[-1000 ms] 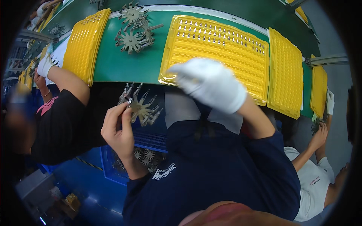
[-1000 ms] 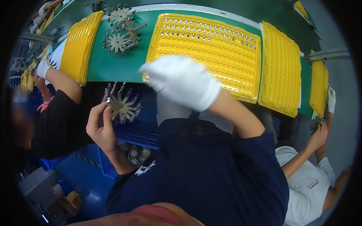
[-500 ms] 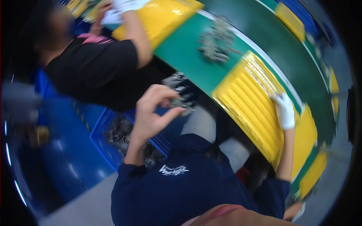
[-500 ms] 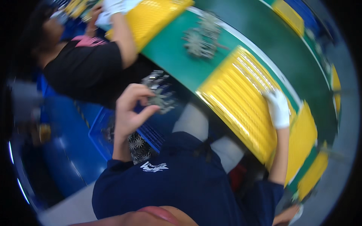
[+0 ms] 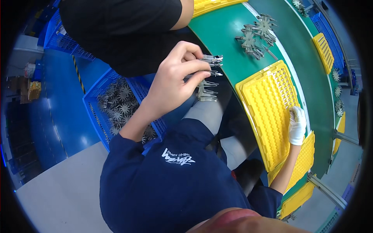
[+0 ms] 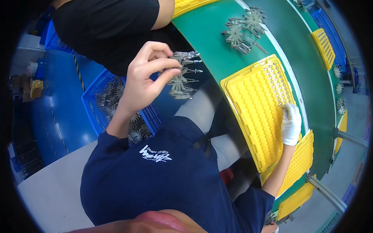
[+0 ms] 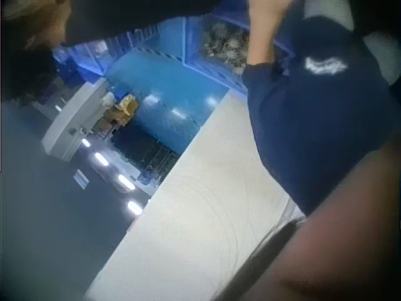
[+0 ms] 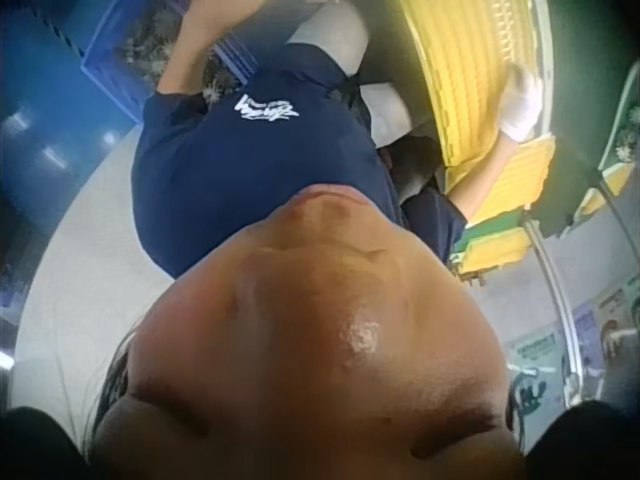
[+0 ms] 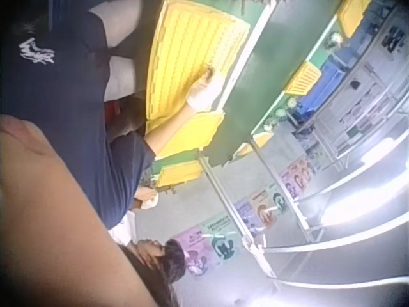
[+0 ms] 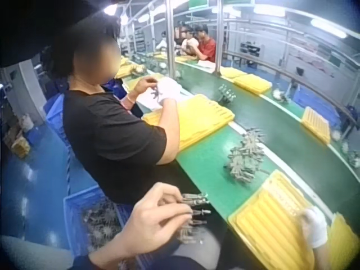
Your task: Placing metal star-shaped components into slots of a yellow plastic tray on a factory assembly line.
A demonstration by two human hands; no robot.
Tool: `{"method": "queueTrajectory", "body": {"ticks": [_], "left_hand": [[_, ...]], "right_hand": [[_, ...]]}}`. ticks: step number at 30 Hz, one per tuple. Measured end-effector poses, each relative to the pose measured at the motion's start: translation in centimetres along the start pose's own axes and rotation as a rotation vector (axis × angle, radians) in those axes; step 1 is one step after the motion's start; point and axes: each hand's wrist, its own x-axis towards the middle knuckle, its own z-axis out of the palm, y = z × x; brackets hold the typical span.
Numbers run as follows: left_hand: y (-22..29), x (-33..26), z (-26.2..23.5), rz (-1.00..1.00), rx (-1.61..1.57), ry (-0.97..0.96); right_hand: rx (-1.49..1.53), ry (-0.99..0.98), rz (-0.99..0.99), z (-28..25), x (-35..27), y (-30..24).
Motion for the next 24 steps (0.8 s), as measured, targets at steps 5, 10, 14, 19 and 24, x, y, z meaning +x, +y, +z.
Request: {"method": "queueTrajectory", "body": {"ticks": [5,10,14,19,24], "left_hand": [[0.3,-0.3,0.4,-0.049,0.100,-0.053],[0.9,-0.2,1.1,0.081,0.134,-0.018],[1.4,-0.2,1.3,0.109,0.097,-0.032],[1.8,-0.1,1.0,0.104,0.027,-0.058],[1.6,0.2,0.9,0.132,0.032,-0.070]], "right_hand": [[0.320,0.030,0.347,-0.6,2.4,-9.4],[0.446,0.091,0.138,-0.7,6.2,-20.9],[0.573,0.065,0.043,1.3,8.3,-24.2],[0.593,0.083,-0.030,1.6,9.3,-24.9],[0.573,0.065,-0.052,1.3,9.6,-24.6]]}}
